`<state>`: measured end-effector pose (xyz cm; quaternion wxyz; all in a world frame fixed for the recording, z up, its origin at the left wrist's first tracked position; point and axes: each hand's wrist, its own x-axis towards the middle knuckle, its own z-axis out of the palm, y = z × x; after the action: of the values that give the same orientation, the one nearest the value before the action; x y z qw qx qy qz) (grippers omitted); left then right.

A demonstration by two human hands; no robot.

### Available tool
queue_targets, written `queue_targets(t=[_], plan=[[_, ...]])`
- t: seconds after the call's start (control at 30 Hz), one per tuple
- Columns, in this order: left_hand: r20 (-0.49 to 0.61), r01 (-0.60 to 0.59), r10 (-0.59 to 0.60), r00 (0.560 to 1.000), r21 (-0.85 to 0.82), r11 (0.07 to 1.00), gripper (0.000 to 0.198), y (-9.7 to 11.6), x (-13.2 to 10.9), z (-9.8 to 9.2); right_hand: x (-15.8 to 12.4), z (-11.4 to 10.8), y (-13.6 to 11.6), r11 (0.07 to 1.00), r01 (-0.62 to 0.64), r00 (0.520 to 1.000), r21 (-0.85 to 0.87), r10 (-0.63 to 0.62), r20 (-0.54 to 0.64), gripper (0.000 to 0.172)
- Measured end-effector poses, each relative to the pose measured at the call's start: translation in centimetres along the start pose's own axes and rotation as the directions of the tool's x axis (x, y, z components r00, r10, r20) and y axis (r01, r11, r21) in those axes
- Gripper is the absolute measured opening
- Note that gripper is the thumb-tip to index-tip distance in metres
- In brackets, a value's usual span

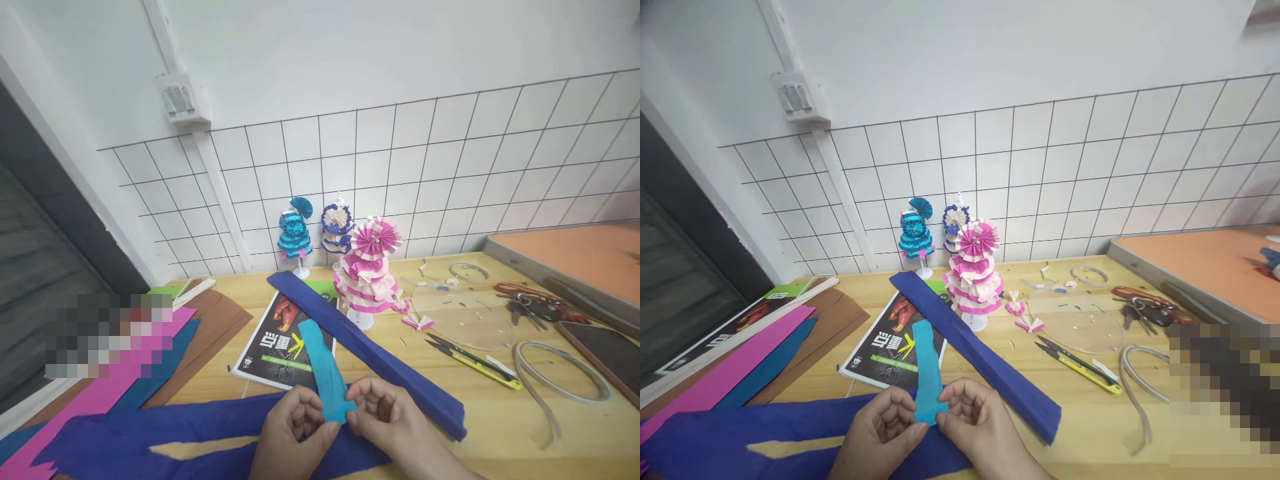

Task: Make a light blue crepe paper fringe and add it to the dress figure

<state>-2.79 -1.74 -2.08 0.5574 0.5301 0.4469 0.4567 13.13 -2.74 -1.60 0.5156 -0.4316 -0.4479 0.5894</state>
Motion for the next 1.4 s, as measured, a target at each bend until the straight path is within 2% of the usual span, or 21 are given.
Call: queue_targets(t=[0.17,0.27,0.4,0.57,0.7,0.87,1.13,1.23,1.4], plan=[[0.142,0.021,0.011,0.990,-0.219,0.976,0.055,-0.1,-0.2,0.7,-0.5,0.3,-0.5,0.999,0.022,0.998,-0.046,-0.019,0.059,0.025],[0.163,0.028,0.014,0.987,-0.247,0.969,0.051,-0.2,-0.2,0.8,-0.6,0.4,-0.6,0.996,0.031,0.996,-0.086,-0.024,0.084,0.023],[0.121,0.027,-0.005,0.993,-0.182,0.983,0.043,0.2,-0.2,0.6,-0.6,0.3,-0.2,0.993,0.048,0.996,-0.109,-0.038,0.084,0.019],[0.092,0.025,-0.010,0.996,-0.164,0.986,0.040,0.7,-0.3,0.6,-0.6,0.2,0.0,0.997,0.028,0.994,-0.072,-0.020,0.103,0.024],[0.067,0.003,0.000,0.998,-0.049,0.999,0.039,-0.1,-0.1,0.2,-0.6,0.2,-0.2,0.996,0.033,0.996,-0.077,-0.027,0.085,0.023],[0.014,-0.077,0.076,0.997,0.119,0.990,0.035,-0.5,0.0,-0.2,-0.4,0.0,-0.4,0.980,0.067,0.998,-0.186,-0.064,0.025,0.020],[0.047,-0.129,0.122,0.991,0.222,0.966,0.034,-0.3,0.1,-0.4,-0.3,-0.2,0.0,0.946,0.109,0.993,-0.305,-0.092,0.071,0.020],[0.090,-0.171,0.148,0.985,0.348,0.922,0.022,0.4,0.1,-0.5,-0.4,-0.2,-0.4,0.893,0.174,0.985,-0.414,-0.156,0.079,0.016],[0.143,-0.287,0.251,0.957,0.567,0.772,0.013,1.4,0.3,-0.7,-0.3,-0.2,-1.1,0.832,0.259,0.966,-0.490,-0.226,0.126,0.013]])
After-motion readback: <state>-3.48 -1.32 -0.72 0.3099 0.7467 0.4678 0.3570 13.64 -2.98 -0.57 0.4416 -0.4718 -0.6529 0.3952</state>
